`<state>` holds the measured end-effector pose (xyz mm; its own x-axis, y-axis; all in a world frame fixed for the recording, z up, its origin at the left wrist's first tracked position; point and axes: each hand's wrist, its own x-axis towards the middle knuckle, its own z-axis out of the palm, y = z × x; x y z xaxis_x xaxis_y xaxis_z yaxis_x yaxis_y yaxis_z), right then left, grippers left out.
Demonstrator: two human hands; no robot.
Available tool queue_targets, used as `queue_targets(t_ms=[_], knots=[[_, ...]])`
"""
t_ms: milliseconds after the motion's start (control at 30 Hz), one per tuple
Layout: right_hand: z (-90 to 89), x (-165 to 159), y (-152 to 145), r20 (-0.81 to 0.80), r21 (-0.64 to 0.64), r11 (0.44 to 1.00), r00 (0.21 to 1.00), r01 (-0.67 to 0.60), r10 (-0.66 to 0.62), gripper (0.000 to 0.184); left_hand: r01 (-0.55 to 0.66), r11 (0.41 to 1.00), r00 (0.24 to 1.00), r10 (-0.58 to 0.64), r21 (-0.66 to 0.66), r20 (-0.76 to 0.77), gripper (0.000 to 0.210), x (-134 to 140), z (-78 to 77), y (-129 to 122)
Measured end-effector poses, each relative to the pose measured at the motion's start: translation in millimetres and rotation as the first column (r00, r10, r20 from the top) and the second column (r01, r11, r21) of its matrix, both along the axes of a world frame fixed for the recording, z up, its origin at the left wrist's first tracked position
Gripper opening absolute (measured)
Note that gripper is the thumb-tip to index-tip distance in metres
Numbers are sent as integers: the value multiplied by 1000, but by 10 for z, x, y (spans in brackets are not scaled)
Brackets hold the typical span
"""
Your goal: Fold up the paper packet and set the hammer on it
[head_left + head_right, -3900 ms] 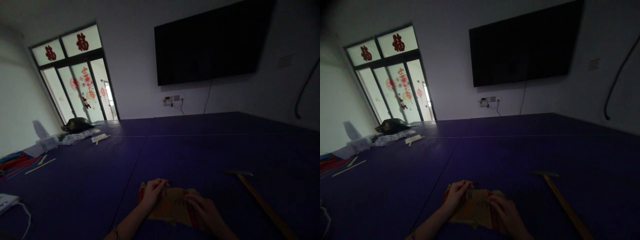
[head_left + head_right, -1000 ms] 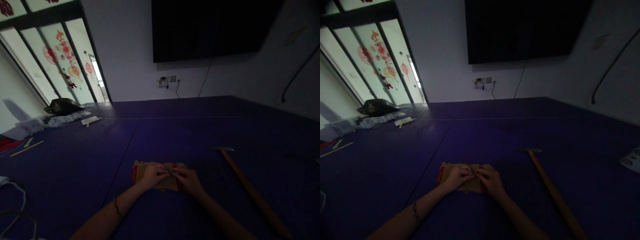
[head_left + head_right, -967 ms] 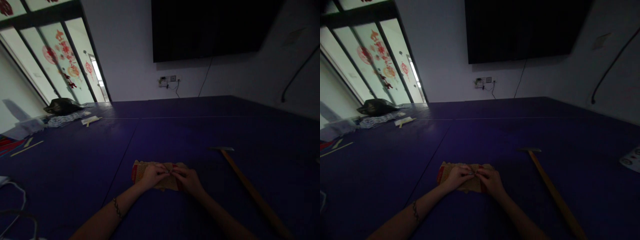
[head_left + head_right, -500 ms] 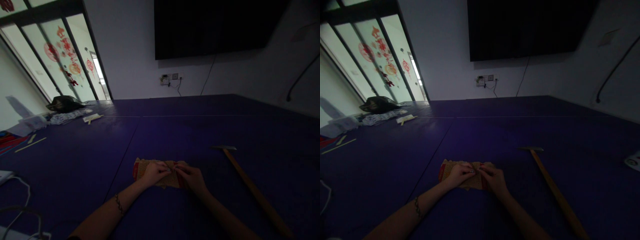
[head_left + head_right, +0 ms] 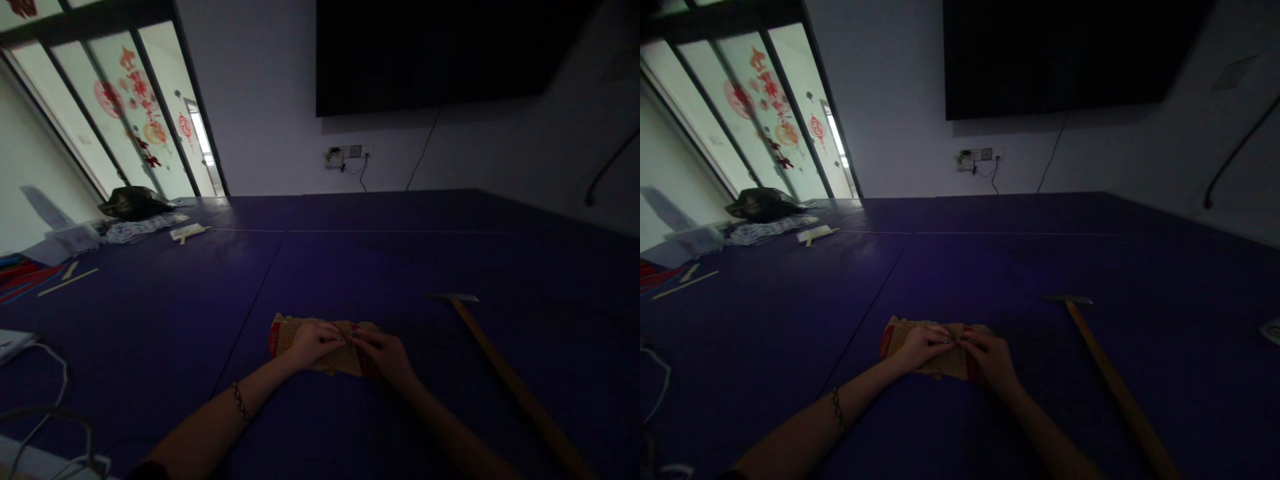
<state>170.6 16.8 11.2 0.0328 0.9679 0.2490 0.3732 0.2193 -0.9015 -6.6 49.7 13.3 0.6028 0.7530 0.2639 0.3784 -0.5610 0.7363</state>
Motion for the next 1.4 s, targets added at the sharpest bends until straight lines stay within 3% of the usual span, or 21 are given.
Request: queue_targets(t_ms=[500, 700, 833, 967, 1233, 1400], knots=[[-31, 18, -2, 75, 32, 999, 997, -19, 17, 15, -109, 991, 993, 106, -75, -43, 33, -5, -28, 17], [-10, 5, -25, 71, 22, 999, 996, -48, 46, 14, -124, 974, 986, 142, -190, 85, 36, 11, -12, 10], [-24, 16, -3, 37, -20, 999, 999, -28, 29, 14, -162, 934, 954, 231, -320, 192, 38, 3, 32, 12], [-17, 25, 25, -14, -79, 997, 1000, -8, 7, 17, -127, 907, 936, 244, -402, 255, 34, -15, 66, 1], [44, 57, 18, -94, -151, 989, 995, 3, -17, 21, -121, 951, 962, 183, -284, 201, 34, -7, 27, -9], [37, 66, 17, -117, -147, 989, 993, -14, -4, 21, -127, 974, 989, 139, -188, 50, 33, 18, -39, 14]])
